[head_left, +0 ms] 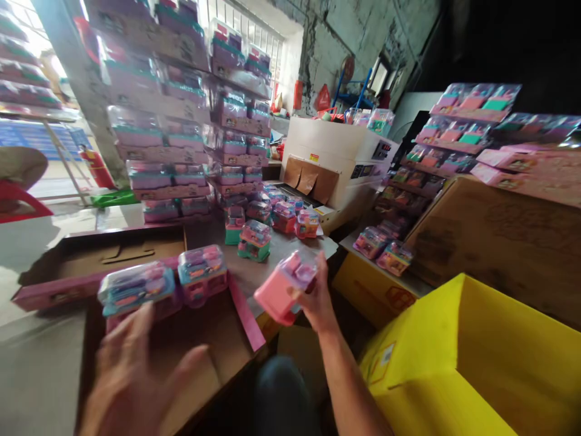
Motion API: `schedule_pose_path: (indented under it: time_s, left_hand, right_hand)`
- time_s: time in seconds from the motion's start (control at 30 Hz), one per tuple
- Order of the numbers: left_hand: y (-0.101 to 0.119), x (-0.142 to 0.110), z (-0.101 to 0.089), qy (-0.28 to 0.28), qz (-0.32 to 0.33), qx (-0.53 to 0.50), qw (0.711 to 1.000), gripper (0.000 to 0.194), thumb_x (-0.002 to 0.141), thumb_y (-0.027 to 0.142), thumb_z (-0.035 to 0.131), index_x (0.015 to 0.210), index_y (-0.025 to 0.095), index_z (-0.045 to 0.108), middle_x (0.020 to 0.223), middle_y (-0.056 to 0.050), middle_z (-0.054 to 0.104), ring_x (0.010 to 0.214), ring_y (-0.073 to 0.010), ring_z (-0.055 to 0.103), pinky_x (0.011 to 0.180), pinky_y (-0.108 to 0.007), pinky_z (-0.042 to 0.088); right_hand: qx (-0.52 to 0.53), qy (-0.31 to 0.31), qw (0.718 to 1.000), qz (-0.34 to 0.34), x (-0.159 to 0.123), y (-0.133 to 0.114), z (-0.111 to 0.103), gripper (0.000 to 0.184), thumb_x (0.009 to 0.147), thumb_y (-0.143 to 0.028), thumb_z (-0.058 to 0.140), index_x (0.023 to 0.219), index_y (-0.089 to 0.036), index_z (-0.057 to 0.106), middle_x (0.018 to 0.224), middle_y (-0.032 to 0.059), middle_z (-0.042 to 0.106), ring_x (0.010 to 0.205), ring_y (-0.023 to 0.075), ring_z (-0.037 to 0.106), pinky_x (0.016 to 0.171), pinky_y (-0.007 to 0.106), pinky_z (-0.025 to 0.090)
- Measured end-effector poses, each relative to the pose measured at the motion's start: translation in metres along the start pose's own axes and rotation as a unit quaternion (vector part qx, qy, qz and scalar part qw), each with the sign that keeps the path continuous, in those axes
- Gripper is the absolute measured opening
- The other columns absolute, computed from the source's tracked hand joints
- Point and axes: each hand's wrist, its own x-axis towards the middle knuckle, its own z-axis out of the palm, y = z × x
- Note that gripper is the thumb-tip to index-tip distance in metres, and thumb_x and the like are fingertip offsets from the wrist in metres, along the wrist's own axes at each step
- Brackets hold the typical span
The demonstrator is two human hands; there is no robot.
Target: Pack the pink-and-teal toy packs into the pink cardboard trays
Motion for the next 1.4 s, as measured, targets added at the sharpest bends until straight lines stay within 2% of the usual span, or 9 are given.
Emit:
schedule_pose_path:
  time_s: [0.1, 0.2, 0.33, 0.5, 0.83, 1.0, 1.2, 1.3, 1.4]
  left_hand:
    - [0.037, -0.019, 0.014, -0.087, 0.077, -0.095, 0.989, 0.117, 0.069, 0.06, 0.078, 0.161, 0.031, 0.011, 0.153, -0.014, 0.037, 0.137, -0.0386, 0.044, 0.108, -0.059, 0.047]
    - [0.053, -0.035, 0.008, -0.15, 0.002, -0.181, 0.972, 0.122, 0.067, 0.052, 0.083, 0.16, 0.029, 0.008, 0.15, -0.017, 0.041, 0.134, -0.0385, 0.049, 0.106, -0.058, 0.047]
    - [0.042, -0.051, -0.018, -0.222, -0.151, -0.382, 0.884, 0.114, 0.07, 0.047, 0.083, 0.159, 0.027, 0.015, 0.148, -0.015, 0.049, 0.134, -0.0365, 0.05, 0.113, -0.054, 0.042]
    - [0.031, -0.071, -0.034, -0.257, -0.145, -0.614, 0.733, 0.111, 0.065, 0.047, 0.087, 0.156, 0.021, 0.028, 0.149, -0.017, 0.047, 0.136, -0.0398, 0.047, 0.11, -0.047, 0.046]
    - [0.034, -0.084, -0.037, -0.28, -0.113, -0.686, 0.663, 0.108, 0.062, 0.035, 0.091, 0.153, 0.022, 0.034, 0.149, -0.016, 0.048, 0.139, -0.0397, 0.043, 0.114, -0.047, 0.041]
    - [0.032, -0.088, -0.041, -0.295, -0.101, -0.626, 0.715, 0.115, 0.057, 0.028, 0.094, 0.154, 0.022, 0.033, 0.151, -0.016, 0.046, 0.141, -0.0405, 0.039, 0.118, -0.049, 0.036]
    - [0.011, -0.064, -0.058, -0.273, -0.057, -0.518, 0.808, 0.098, 0.076, 0.052, 0.078, 0.157, 0.025, 0.029, 0.154, -0.015, 0.042, 0.141, -0.0353, 0.041, 0.116, -0.047, 0.038]
    - [-0.023, -0.041, -0.055, -0.108, -0.16, -0.305, 0.932, 0.078, 0.085, 0.058, 0.062, 0.15, 0.02, 0.041, 0.151, -0.016, 0.043, 0.141, -0.0346, 0.04, 0.116, -0.05, 0.036]
    - [-0.059, -0.027, -0.041, -0.094, -0.307, -0.023, 0.947, 0.079, 0.082, 0.046, 0.064, 0.146, 0.004, 0.042, 0.145, -0.025, 0.043, 0.14, -0.0408, 0.037, 0.118, -0.055, 0.029]
  right_hand:
    - [0.013, -0.072, 0.997, 0.035, -0.055, -0.014, 0.044, 0.14, 0.059, -0.035, 0.092, 0.159, -0.031, -0.005, 0.134, 0.0119, 0.055, 0.111, 0.0284, 0.063, 0.1, 0.048, 0.052]
    - [0.03, -0.134, 0.99, 0.031, -0.092, -0.017, 0.065, 0.143, 0.058, -0.036, 0.094, 0.159, -0.034, -0.006, 0.141, 0.0125, 0.05, 0.124, 0.0317, 0.057, 0.107, 0.051, 0.048]
    - [0.024, -0.178, 0.983, 0.046, -0.113, -0.021, 0.054, 0.128, 0.065, -0.045, 0.091, 0.16, -0.032, 0.006, 0.14, 0.0123, 0.049, 0.122, 0.0294, 0.059, 0.107, 0.047, 0.048]
    - [0.035, -0.244, 0.966, 0.073, -0.123, -0.03, 0.035, 0.084, 0.081, -0.054, 0.077, 0.151, -0.029, 0.039, 0.144, 0.0097, 0.049, 0.129, 0.0263, 0.053, 0.108, 0.04, 0.047]
    - [0.074, -0.35, 0.932, 0.057, -0.14, -0.05, 0.023, 0.049, 0.089, -0.046, 0.071, 0.132, -0.027, 0.057, 0.132, 0.0046, 0.061, 0.114, 0.0204, 0.063, 0.101, 0.033, 0.051]
    - [-0.003, -0.386, 0.917, 0.097, -0.14, -0.045, 0.007, 0.087, 0.066, -0.023, 0.091, 0.141, -0.028, 0.046, 0.124, 0.0037, 0.065, 0.106, 0.0189, 0.065, 0.094, 0.032, 0.054]
    - [-0.023, -0.39, 0.915, 0.1, -0.116, -0.043, 0.026, 0.079, 0.06, -0.023, 0.093, 0.128, -0.022, 0.053, 0.119, 0.0056, 0.067, 0.104, 0.0231, 0.067, 0.095, 0.042, 0.055]
    - [-0.048, -0.347, 0.935, 0.051, -0.088, -0.027, 0.054, 0.08, 0.056, -0.025, 0.094, 0.125, -0.022, 0.053, 0.117, 0.0053, 0.067, 0.103, 0.0236, 0.066, 0.094, 0.042, 0.056]
    - [-0.055, -0.351, 0.934, 0.04, -0.058, 0.005, 0.086, 0.084, 0.051, -0.027, 0.095, 0.124, -0.023, 0.052, 0.111, 0.0041, 0.069, 0.1, 0.0229, 0.067, 0.091, 0.04, 0.057]
